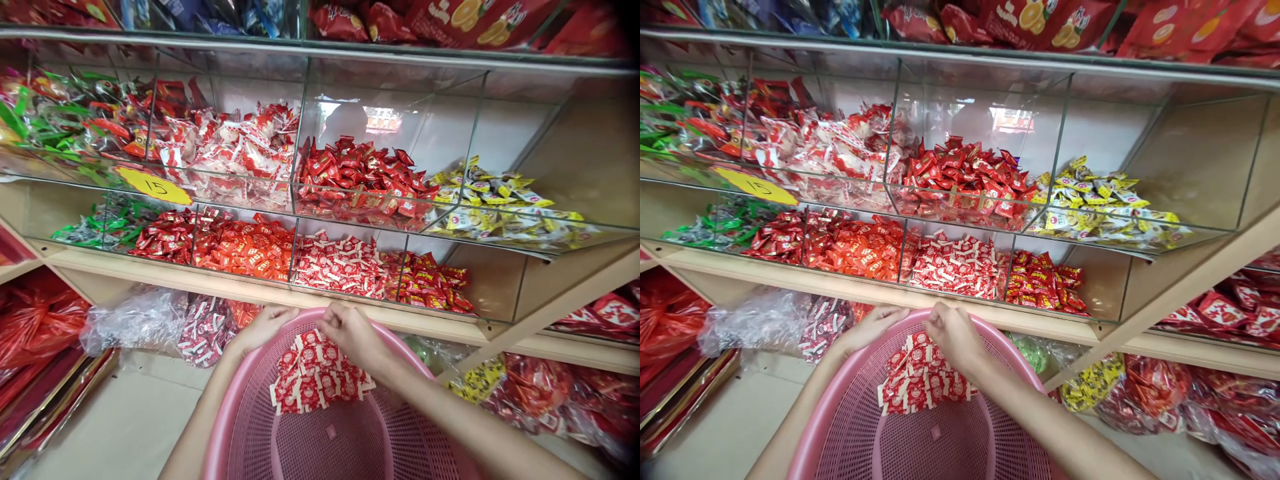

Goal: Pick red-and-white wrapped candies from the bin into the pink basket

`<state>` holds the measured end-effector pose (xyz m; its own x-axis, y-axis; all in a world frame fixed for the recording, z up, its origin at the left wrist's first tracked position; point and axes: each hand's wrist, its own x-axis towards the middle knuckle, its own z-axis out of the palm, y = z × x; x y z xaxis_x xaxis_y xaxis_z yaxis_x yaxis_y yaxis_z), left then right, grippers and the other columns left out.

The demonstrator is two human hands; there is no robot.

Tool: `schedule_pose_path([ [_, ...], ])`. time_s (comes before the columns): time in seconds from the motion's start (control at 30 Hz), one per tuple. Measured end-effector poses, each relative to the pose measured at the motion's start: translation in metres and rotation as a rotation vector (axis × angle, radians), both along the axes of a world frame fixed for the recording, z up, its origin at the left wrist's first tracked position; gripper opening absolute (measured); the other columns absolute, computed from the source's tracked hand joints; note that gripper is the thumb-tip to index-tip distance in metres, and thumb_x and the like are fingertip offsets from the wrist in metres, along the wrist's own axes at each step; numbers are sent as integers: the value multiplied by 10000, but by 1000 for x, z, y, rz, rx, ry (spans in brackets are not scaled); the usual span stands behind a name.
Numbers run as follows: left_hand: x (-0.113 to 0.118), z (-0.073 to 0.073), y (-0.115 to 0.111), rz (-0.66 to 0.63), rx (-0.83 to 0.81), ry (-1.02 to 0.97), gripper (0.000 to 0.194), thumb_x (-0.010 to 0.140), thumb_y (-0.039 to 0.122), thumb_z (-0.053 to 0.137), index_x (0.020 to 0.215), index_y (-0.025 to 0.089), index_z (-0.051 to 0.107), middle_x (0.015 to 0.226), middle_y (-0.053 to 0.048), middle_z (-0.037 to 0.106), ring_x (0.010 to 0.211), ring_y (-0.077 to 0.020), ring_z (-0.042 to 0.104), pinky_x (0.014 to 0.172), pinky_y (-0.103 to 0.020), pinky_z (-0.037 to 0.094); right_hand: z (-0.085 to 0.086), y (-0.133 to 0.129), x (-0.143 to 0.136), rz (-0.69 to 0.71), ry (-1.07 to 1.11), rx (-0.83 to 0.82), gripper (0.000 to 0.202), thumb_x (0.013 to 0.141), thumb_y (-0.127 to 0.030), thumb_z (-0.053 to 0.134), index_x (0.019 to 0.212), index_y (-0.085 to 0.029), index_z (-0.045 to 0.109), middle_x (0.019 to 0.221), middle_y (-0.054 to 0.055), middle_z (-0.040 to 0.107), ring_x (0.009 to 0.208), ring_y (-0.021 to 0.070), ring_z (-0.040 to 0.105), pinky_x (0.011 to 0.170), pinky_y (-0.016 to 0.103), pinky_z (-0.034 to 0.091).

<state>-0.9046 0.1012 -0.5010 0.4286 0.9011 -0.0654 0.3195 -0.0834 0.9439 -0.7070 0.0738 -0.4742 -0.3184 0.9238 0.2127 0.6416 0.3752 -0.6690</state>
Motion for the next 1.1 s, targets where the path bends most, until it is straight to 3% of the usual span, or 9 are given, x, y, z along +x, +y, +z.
schedule_pose_path([
  [0.13,1,4,-1,3,-4,-25,437,776,468,454,951,114,641,888,-50,661,847,-200,556,796,-291,383,44,41,16,36,-193,306,121,804,-197,398,746,-184,503,644,-5,552,567,106,483,545,216,339],
  [0.23,0,5,-2,-1,-3,-24,450,775,479,446,961,119,641,892,-48,662,853,-203,556,788,-291,389,61,77,27,71,-435,423,176,760,-118,427,880,-177,541,863,48,573,752,140,518,628,228,343],
  [0.33,-1,3,-1,7,1,-6,458,774,488,442,963,121,639,902,-48,659,869,-211,553,784,-292,393,61,103,29,155,-630,365,271,704,-55,452,913,-185,566,961,62,554,850,155,514,668,224,348],
  [0.5,-1,-2,1,14,3,-13,453,773,497,436,955,138,645,891,-38,662,874,-219,552,783,-290,395,53,114,19,150,-800,209,290,618,-152,608,904,-190,587,954,79,543,863,207,519,680,255,376],
  [0.6,-1,-1,1,5,14,-27,439,779,480,439,962,138,643,906,-40,659,872,-210,554,795,-287,387,50,115,18,128,-808,227,241,648,-142,588,884,-191,586,953,84,542,869,210,523,670,257,378],
  [0.87,-1,3,-2,46,31,37,444,759,496,452,898,129,660,829,-42,666,843,-232,550,736,-291,403,47,118,36,229,-805,379,206,759,-251,527,955,-197,558,1071,79,501,836,173,542,624,237,371],
  [1.1,-1,1,0,34,43,40,439,773,489,437,895,130,659,857,-45,664,868,-229,546,759,-286,395,48,119,29,237,-858,356,182,722,-144,536,900,-174,565,1017,88,524,821,175,552,641,239,377],
])
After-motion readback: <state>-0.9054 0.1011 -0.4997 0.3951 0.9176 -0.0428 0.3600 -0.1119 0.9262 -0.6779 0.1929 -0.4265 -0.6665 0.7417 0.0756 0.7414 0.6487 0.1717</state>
